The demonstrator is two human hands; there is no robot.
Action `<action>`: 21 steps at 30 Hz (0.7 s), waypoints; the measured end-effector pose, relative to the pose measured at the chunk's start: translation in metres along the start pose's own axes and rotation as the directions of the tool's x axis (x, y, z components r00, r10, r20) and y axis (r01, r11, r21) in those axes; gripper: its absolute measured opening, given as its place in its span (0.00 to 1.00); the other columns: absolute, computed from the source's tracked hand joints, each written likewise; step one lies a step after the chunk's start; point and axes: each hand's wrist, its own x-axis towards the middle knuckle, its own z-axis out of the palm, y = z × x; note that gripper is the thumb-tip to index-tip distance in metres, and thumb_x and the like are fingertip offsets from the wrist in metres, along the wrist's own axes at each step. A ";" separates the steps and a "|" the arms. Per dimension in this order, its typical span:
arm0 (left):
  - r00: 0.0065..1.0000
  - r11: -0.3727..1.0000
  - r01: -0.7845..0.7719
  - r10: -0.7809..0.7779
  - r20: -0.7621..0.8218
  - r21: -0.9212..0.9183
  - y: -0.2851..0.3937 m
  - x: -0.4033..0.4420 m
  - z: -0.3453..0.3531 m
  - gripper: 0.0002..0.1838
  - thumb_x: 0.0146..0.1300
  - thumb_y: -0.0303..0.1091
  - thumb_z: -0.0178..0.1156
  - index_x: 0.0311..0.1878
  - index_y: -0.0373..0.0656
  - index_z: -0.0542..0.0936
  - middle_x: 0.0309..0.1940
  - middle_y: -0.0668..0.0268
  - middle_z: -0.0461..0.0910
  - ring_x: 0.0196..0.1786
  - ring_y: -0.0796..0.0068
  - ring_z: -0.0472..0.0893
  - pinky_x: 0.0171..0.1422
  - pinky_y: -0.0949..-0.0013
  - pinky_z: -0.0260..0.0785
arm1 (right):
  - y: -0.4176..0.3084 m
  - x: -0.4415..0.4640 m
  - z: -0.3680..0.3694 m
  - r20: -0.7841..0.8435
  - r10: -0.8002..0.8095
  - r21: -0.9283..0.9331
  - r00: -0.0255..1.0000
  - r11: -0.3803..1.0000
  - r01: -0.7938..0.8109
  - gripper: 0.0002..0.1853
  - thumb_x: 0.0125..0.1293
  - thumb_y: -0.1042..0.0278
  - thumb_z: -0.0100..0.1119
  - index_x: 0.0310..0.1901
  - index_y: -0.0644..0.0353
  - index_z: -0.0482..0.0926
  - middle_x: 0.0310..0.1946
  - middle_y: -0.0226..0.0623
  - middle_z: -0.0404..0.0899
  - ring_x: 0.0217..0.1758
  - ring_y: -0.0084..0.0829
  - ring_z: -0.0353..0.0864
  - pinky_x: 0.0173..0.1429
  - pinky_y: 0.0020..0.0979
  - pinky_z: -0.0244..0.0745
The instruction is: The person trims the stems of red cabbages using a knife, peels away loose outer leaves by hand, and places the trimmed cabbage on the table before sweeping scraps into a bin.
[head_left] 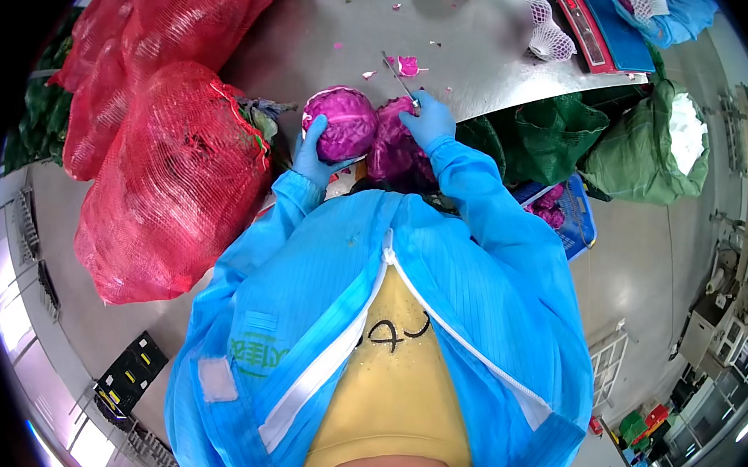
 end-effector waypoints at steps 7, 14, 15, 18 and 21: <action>0.976 0.962 0.216 -0.214 0.034 -0.164 0.007 0.000 0.005 0.50 0.46 0.64 0.65 0.70 0.58 0.57 0.66 0.59 0.63 0.67 0.52 0.64 0.68 0.38 0.56 | -0.015 -0.019 -0.012 -0.359 -0.083 -0.002 0.929 0.996 0.088 0.21 0.57 0.56 0.63 0.53 0.48 0.76 0.43 0.39 0.79 0.45 0.43 0.80 0.46 0.42 0.76; 0.976 0.940 0.220 -0.209 0.067 -0.263 0.013 -0.004 0.010 0.45 0.51 0.68 0.58 0.70 0.59 0.59 0.68 0.60 0.62 0.69 0.52 0.63 0.69 0.38 0.54 | -0.024 -0.036 0.001 -0.020 -0.197 0.047 0.980 0.979 0.198 0.40 0.47 0.38 0.69 0.58 0.56 0.74 0.54 0.44 0.74 0.57 0.42 0.75 0.58 0.38 0.71; 0.976 0.940 0.218 -0.207 0.067 -0.264 0.013 -0.003 0.010 0.45 0.51 0.68 0.58 0.70 0.59 0.59 0.68 0.60 0.62 0.69 0.52 0.63 0.69 0.38 0.54 | -0.020 -0.034 0.005 0.007 -0.209 0.120 0.978 0.971 0.206 0.40 0.46 0.39 0.70 0.57 0.56 0.74 0.54 0.43 0.74 0.56 0.42 0.76 0.58 0.38 0.71; 0.973 0.940 0.230 -0.224 0.054 -0.251 0.014 0.000 0.004 0.46 0.51 0.69 0.58 0.70 0.59 0.59 0.68 0.61 0.62 0.69 0.52 0.62 0.70 0.38 0.54 | -0.012 -0.027 0.003 0.124 -0.200 0.243 0.972 0.956 0.166 0.39 0.45 0.43 0.72 0.56 0.57 0.74 0.53 0.43 0.76 0.55 0.42 0.77 0.58 0.38 0.72; 0.968 0.930 0.250 -0.237 0.080 -0.271 0.013 0.003 0.004 0.46 0.51 0.69 0.58 0.70 0.59 0.59 0.68 0.61 0.62 0.69 0.52 0.62 0.70 0.38 0.54 | -0.002 -0.020 -0.002 0.176 -0.188 0.321 0.966 0.939 0.125 0.33 0.46 0.49 0.72 0.52 0.58 0.75 0.46 0.42 0.80 0.51 0.42 0.79 0.56 0.38 0.72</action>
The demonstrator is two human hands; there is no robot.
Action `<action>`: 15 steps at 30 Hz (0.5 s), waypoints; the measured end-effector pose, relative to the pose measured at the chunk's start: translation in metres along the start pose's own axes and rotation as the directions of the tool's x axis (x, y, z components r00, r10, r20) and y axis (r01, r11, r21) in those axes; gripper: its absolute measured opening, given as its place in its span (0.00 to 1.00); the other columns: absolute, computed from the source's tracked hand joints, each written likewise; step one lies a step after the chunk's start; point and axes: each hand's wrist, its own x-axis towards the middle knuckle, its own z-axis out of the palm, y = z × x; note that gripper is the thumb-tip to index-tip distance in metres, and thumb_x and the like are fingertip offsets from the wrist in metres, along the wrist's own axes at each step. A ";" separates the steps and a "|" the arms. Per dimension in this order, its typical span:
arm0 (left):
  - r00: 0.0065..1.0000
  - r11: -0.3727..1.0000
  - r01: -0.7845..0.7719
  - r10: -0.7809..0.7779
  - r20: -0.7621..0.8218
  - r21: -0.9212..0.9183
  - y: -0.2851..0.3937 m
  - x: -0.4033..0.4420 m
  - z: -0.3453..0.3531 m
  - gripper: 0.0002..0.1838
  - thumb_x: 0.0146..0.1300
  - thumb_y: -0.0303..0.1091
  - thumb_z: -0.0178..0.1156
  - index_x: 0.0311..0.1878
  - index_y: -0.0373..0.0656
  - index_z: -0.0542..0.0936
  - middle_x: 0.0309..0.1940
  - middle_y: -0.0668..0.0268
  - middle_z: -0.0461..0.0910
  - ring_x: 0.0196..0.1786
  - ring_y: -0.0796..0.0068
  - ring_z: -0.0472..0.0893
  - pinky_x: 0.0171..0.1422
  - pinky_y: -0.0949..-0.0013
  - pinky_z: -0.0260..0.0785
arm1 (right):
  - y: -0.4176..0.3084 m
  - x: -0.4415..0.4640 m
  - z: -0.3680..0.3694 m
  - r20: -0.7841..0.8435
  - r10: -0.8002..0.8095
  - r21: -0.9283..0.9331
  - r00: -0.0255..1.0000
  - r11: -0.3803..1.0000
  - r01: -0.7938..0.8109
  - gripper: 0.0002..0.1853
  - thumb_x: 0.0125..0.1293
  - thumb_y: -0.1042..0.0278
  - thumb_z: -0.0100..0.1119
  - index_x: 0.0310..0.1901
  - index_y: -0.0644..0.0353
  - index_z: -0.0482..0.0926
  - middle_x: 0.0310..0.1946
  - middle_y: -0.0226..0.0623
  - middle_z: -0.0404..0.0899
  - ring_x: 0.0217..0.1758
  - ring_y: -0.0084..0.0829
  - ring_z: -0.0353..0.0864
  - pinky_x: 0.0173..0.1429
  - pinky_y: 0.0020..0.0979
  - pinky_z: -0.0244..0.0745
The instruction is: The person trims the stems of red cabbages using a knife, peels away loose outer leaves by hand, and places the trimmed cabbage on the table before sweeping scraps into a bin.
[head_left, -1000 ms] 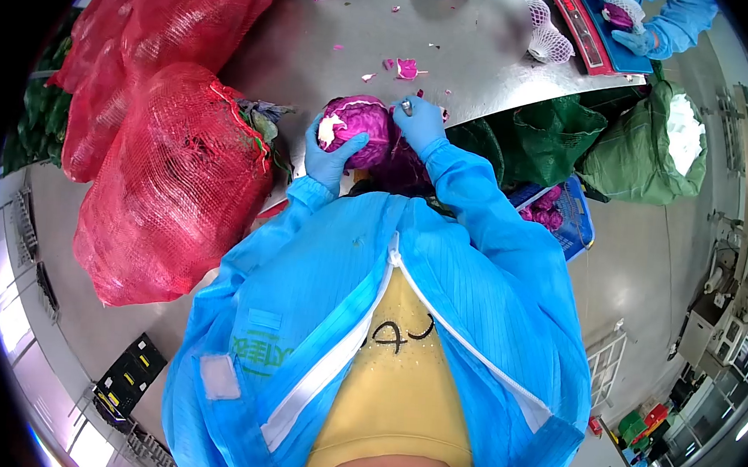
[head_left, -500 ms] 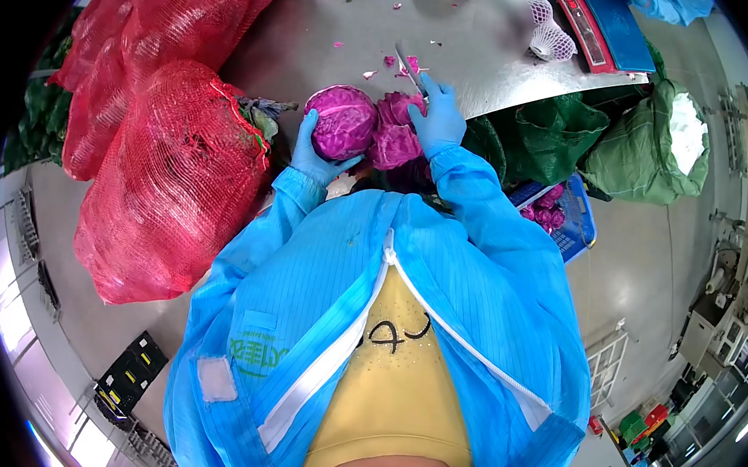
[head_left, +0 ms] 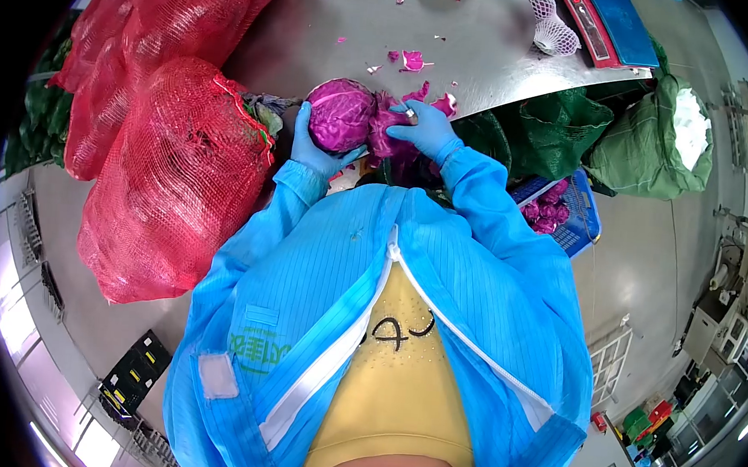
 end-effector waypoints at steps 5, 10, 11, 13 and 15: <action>0.999 0.999 -0.004 0.005 -0.033 0.043 -0.002 0.003 -0.002 0.46 0.50 0.68 0.60 0.70 0.60 0.58 0.68 0.61 0.61 0.69 0.52 0.62 0.69 0.38 0.55 | 0.010 0.007 -0.021 -0.035 0.117 -0.231 0.993 0.965 -0.122 0.24 0.50 0.58 0.71 0.49 0.54 0.78 0.42 0.39 0.82 0.48 0.42 0.80 0.53 0.38 0.74; 1.000 1.000 0.027 -0.027 -0.001 -0.016 0.000 0.003 -0.004 0.47 0.49 0.67 0.62 0.70 0.60 0.58 0.68 0.61 0.61 0.69 0.52 0.62 0.69 0.38 0.56 | 0.014 -0.002 -0.024 -0.266 0.038 -0.447 0.963 0.880 -0.158 0.23 0.53 0.60 0.67 0.53 0.48 0.78 0.48 0.37 0.78 0.49 0.43 0.79 0.53 0.40 0.75; 0.999 0.999 0.042 -0.041 0.035 -0.021 0.002 0.005 -0.007 0.47 0.49 0.67 0.62 0.70 0.60 0.58 0.68 0.61 0.61 0.69 0.52 0.62 0.68 0.38 0.56 | 0.011 -0.005 -0.020 -0.313 -0.068 -0.436 0.947 0.896 -0.080 0.23 0.54 0.59 0.67 0.53 0.49 0.78 0.48 0.37 0.77 0.48 0.43 0.80 0.52 0.39 0.75; 1.000 0.999 0.023 -0.023 -0.019 0.033 0.001 0.004 -0.007 0.46 0.49 0.65 0.63 0.70 0.59 0.59 0.67 0.61 0.62 0.68 0.53 0.63 0.68 0.38 0.57 | -0.001 -0.003 -0.010 -0.328 -0.106 -0.335 0.939 0.942 -0.011 0.23 0.53 0.58 0.67 0.52 0.49 0.78 0.46 0.38 0.78 0.47 0.43 0.80 0.52 0.38 0.75; 0.997 0.996 0.010 -0.003 -0.071 0.090 -0.001 0.010 -0.013 0.46 0.49 0.64 0.64 0.69 0.59 0.60 0.66 0.61 0.63 0.68 0.53 0.64 0.67 0.38 0.57 | -0.010 0.002 -0.003 -0.316 -0.132 -0.082 0.939 0.990 0.112 0.23 0.53 0.58 0.69 0.51 0.54 0.79 0.43 0.40 0.80 0.47 0.38 0.81 0.52 0.34 0.75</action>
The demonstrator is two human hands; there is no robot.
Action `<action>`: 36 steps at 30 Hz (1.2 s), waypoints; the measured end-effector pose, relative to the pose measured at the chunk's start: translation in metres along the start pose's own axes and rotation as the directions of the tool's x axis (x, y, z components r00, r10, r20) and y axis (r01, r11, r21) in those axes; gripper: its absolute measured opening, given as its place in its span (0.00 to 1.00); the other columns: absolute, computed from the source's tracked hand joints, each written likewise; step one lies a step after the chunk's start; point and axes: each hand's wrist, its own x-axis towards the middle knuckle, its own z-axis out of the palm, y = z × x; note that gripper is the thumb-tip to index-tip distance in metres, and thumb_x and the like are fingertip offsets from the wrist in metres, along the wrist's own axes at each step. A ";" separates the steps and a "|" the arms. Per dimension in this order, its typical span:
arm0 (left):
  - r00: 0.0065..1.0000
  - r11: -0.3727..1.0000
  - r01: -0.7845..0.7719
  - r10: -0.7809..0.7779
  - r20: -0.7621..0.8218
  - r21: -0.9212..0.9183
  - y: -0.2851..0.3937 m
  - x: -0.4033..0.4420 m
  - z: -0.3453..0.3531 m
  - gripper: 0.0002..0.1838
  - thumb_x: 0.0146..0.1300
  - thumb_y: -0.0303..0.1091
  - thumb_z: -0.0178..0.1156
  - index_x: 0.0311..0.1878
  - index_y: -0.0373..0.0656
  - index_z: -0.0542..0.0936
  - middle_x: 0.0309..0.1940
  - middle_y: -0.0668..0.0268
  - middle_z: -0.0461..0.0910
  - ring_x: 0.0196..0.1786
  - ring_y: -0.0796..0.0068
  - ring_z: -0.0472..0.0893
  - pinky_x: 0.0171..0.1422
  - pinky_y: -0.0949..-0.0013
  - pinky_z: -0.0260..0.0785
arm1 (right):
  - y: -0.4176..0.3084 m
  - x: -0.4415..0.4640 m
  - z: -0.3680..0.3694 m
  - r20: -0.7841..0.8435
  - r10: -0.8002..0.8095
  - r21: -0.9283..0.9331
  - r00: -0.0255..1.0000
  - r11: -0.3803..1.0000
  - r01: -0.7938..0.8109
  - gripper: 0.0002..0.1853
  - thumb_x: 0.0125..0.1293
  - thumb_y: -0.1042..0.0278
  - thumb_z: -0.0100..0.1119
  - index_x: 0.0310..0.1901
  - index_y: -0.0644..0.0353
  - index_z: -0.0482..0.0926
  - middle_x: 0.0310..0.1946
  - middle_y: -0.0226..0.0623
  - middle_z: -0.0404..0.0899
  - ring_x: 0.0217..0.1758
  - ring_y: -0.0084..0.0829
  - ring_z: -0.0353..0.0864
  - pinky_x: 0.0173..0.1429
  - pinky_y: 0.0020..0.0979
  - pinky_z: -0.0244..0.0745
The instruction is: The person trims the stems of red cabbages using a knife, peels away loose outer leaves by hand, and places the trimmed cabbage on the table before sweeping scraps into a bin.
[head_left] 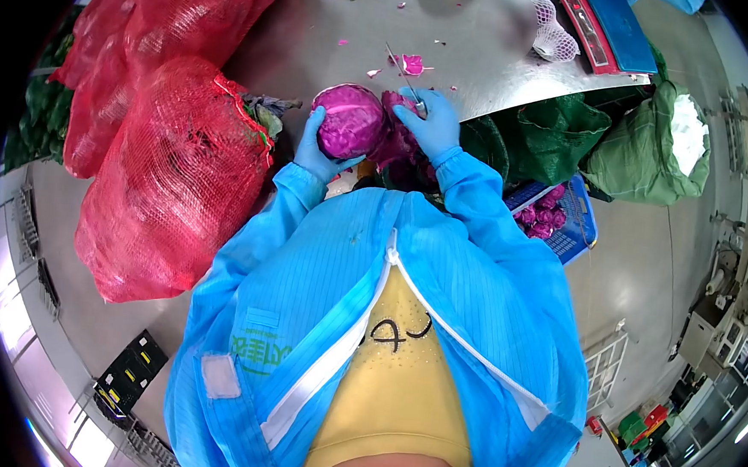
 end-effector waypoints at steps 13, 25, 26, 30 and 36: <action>0.822 0.631 -0.568 0.452 0.345 0.528 -0.003 0.005 0.001 0.46 0.42 0.34 0.77 0.65 0.44 0.63 0.57 0.59 0.70 0.59 0.62 0.72 0.63 0.60 0.69 | -0.002 0.038 0.005 0.320 -0.188 0.255 0.928 0.961 0.107 0.26 0.53 0.49 0.69 0.49 0.57 0.80 0.47 0.41 0.80 0.50 0.39 0.80 0.58 0.35 0.71; 0.664 0.234 -0.627 0.660 0.352 0.743 -0.019 0.006 0.013 0.56 0.34 0.45 0.81 0.64 0.38 0.57 0.58 0.54 0.64 0.61 0.61 0.68 0.68 0.62 0.61 | -0.012 0.043 -0.013 0.377 -0.245 -0.136 0.893 0.939 0.315 0.17 0.55 0.54 0.67 0.40 0.58 0.82 0.36 0.40 0.81 0.36 0.37 0.81 0.43 0.33 0.75; 0.663 0.232 -0.628 0.659 0.355 0.743 -0.018 0.009 0.011 0.56 0.34 0.45 0.81 0.64 0.38 0.57 0.58 0.54 0.64 0.61 0.61 0.68 0.68 0.62 0.61 | -0.012 0.042 -0.013 0.375 -0.245 -0.136 0.894 0.939 0.315 0.17 0.55 0.54 0.67 0.40 0.58 0.82 0.36 0.40 0.81 0.36 0.37 0.81 0.43 0.33 0.75; 0.628 0.078 -0.606 0.658 0.415 0.792 -0.014 -0.003 0.024 0.55 0.34 0.47 0.81 0.62 0.37 0.59 0.57 0.54 0.64 0.59 0.60 0.69 0.65 0.62 0.63 | -0.027 0.026 -0.011 0.347 -0.324 -0.427 0.880 0.781 0.455 0.16 0.55 0.55 0.64 0.43 0.54 0.80 0.34 0.38 0.81 0.36 0.39 0.82 0.40 0.37 0.77; 0.615 0.019 -0.587 0.661 0.430 0.810 -0.016 0.007 0.016 0.53 0.34 0.49 0.80 0.61 0.36 0.62 0.56 0.53 0.65 0.60 0.60 0.69 0.65 0.62 0.63 | -0.008 0.024 0.002 0.195 -0.300 -0.504 0.934 0.786 0.357 0.15 0.54 0.57 0.63 0.41 0.52 0.78 0.33 0.37 0.80 0.35 0.38 0.82 0.38 0.39 0.77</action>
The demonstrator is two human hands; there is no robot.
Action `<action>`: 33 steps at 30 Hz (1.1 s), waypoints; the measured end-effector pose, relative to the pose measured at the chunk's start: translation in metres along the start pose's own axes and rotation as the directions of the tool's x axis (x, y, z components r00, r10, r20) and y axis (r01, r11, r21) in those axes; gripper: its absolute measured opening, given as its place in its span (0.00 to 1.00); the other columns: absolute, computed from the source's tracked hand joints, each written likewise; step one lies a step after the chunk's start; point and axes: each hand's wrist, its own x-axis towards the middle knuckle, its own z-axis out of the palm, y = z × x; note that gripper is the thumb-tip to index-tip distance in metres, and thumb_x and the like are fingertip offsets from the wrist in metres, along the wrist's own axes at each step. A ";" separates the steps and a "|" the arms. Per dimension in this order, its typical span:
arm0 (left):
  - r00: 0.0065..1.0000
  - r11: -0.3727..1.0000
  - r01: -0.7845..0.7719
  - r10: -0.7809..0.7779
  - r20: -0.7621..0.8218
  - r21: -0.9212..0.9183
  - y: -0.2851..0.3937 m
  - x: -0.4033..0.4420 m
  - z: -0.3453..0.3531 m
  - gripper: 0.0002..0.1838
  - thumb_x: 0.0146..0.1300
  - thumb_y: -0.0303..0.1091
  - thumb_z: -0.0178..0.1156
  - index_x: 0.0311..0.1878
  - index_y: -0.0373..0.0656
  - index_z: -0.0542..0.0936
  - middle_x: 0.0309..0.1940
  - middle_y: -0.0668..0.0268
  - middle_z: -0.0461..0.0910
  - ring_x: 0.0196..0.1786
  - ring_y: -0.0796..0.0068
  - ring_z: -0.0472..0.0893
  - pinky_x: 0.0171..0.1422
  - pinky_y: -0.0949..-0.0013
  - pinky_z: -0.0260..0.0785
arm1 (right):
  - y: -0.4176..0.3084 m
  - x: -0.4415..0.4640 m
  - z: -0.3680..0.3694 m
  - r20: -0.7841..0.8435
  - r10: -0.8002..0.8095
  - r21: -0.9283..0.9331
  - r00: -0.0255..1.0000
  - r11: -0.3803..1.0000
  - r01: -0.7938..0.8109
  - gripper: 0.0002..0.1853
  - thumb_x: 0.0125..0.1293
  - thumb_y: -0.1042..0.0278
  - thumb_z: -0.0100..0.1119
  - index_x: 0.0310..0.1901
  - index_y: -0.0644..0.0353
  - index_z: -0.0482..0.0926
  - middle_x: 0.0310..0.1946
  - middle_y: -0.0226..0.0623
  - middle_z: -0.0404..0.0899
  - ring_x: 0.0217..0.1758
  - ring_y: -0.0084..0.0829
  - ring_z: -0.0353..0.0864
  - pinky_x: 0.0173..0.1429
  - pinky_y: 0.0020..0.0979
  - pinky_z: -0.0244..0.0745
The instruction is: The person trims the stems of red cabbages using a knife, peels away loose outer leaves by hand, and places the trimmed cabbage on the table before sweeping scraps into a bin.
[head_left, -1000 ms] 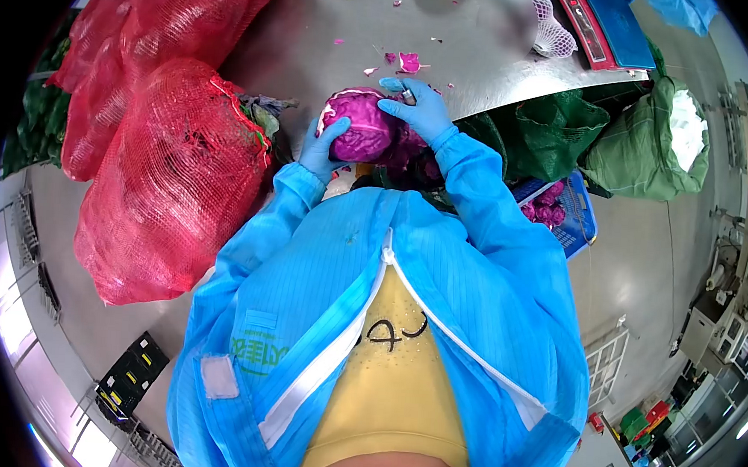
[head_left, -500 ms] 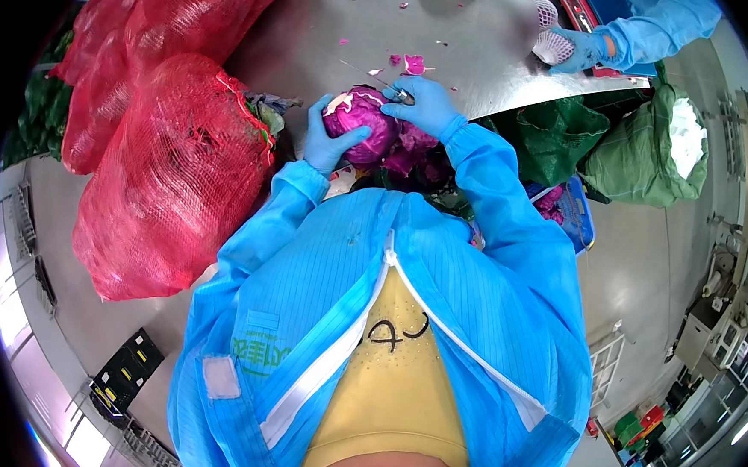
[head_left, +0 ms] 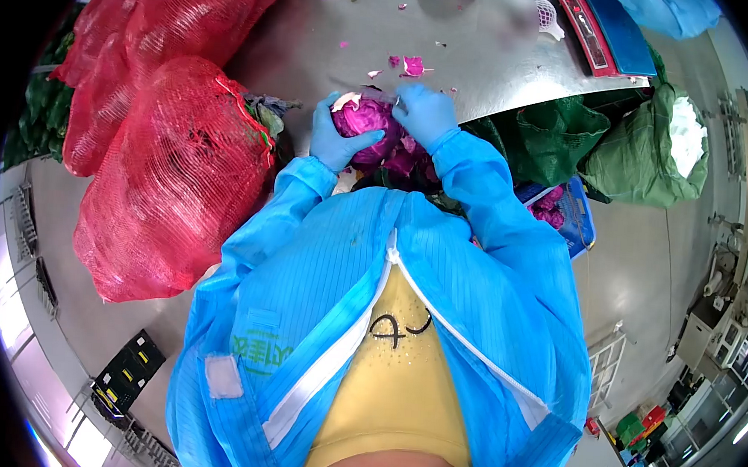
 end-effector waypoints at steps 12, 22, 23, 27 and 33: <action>0.995 0.996 -0.079 0.076 0.067 0.044 0.001 0.000 -0.006 0.53 0.38 0.43 0.79 0.65 0.38 0.58 0.60 0.55 0.65 0.63 0.62 0.68 0.69 0.63 0.61 | 0.005 -0.003 -0.009 -0.126 0.026 0.642 0.992 0.764 0.062 0.18 0.54 0.61 0.71 0.44 0.59 0.81 0.36 0.38 0.80 0.40 0.30 0.78 0.48 0.29 0.72; 0.990 0.995 -0.095 0.094 0.106 0.001 0.002 0.001 -0.002 0.58 0.32 0.47 0.81 0.66 0.37 0.59 0.59 0.54 0.65 0.62 0.61 0.68 0.67 0.62 0.63 | 0.018 0.005 0.020 -0.029 0.246 0.598 0.969 0.781 -0.180 0.17 0.57 0.55 0.66 0.40 0.60 0.82 0.33 0.39 0.82 0.34 0.36 0.83 0.42 0.34 0.78; 0.990 0.995 -0.095 0.095 0.102 -0.003 0.004 0.002 -0.002 0.58 0.32 0.47 0.81 0.66 0.37 0.59 0.59 0.54 0.65 0.62 0.61 0.68 0.67 0.62 0.63 | 0.018 0.007 0.024 -0.040 0.338 0.641 0.940 0.731 -0.236 0.17 0.57 0.55 0.66 0.40 0.60 0.82 0.33 0.40 0.83 0.34 0.35 0.83 0.42 0.33 0.78; 0.990 0.996 -0.066 0.072 0.125 -0.054 0.012 0.001 -0.003 0.58 0.32 0.45 0.81 0.66 0.37 0.59 0.60 0.54 0.65 0.63 0.61 0.68 0.68 0.62 0.62 | 0.043 0.007 0.051 -0.082 0.556 0.679 0.827 0.639 -0.362 0.15 0.56 0.56 0.67 0.36 0.60 0.83 0.29 0.40 0.83 0.34 0.34 0.84 0.42 0.33 0.78; 0.977 0.982 -0.177 0.182 0.108 -0.059 -0.004 -0.007 -0.007 0.57 0.31 0.44 0.81 0.66 0.38 0.59 0.60 0.56 0.64 0.64 0.62 0.66 0.70 0.62 0.60 | 0.080 -0.015 0.034 0.060 0.533 0.561 0.844 0.681 -0.470 0.15 0.55 0.57 0.68 0.39 0.59 0.83 0.30 0.40 0.82 0.34 0.38 0.82 0.43 0.36 0.77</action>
